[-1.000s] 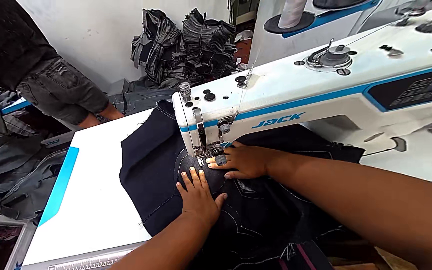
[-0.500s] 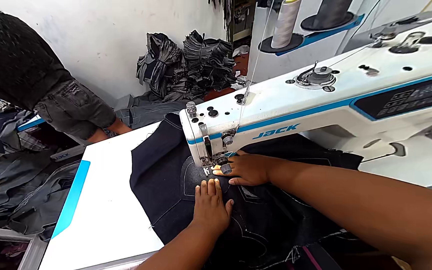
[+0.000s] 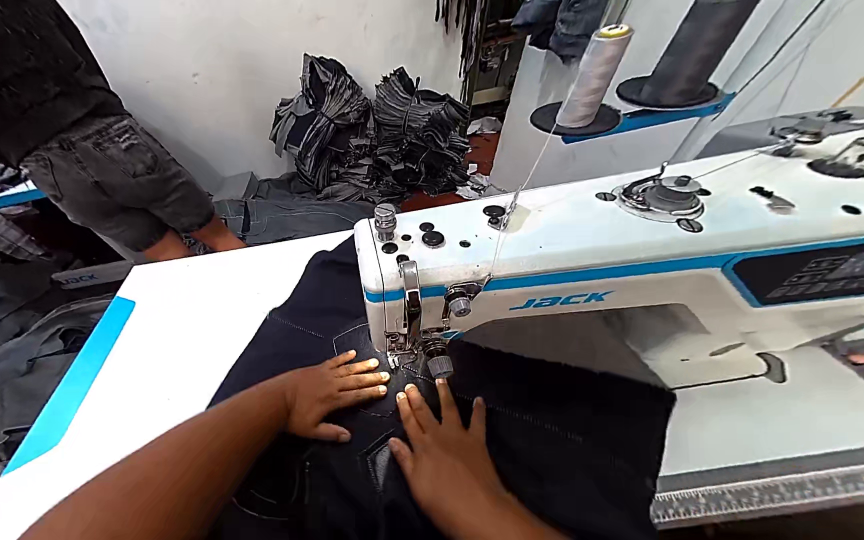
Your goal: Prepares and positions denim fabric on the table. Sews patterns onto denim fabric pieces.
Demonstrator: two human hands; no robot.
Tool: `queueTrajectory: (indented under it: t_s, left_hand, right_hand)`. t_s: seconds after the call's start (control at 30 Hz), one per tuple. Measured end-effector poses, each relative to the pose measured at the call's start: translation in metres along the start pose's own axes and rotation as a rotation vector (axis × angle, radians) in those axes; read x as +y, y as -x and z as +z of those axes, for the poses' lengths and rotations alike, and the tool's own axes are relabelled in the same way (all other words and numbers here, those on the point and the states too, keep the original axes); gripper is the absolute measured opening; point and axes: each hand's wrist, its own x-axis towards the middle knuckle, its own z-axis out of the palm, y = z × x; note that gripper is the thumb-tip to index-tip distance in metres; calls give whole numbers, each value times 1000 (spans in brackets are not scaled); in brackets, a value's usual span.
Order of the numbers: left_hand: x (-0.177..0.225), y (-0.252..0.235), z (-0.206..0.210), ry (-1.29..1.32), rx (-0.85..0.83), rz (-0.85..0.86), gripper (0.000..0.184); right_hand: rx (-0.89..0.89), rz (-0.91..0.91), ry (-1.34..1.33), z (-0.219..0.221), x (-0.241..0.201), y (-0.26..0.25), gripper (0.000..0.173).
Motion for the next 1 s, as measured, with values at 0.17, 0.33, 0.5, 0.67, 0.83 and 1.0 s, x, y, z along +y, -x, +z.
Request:
queueTrajectory:
  t_s: [0.17, 0.33, 0.5, 0.67, 0.83, 1.0]
  left_hand:
    - [-13, 2, 3, -5, 33, 67, 75]
    - [-5, 5, 6, -13, 94, -38, 77]
    - [-2, 1, 10, -81, 177, -142, 78]
    - [34, -12, 17, -52, 247, -423, 76]
    - [77, -38, -1, 83, 105, -777, 73]
    - [7, -8, -18, -88, 13, -262, 66]
  right_hand:
    - [-47, -3, 23, -2, 1, -3, 68]
    - [-43, -115, 50, -7, 19, -16, 66]
    - [-113, -175, 52, -17, 37, -31, 66]
    - [37, -421, 71, -25, 76, -57, 57]
    - [-120, -336, 85, -68, 68, -62, 47]
    - [-160, 83, -91, -27, 10, -32, 78]
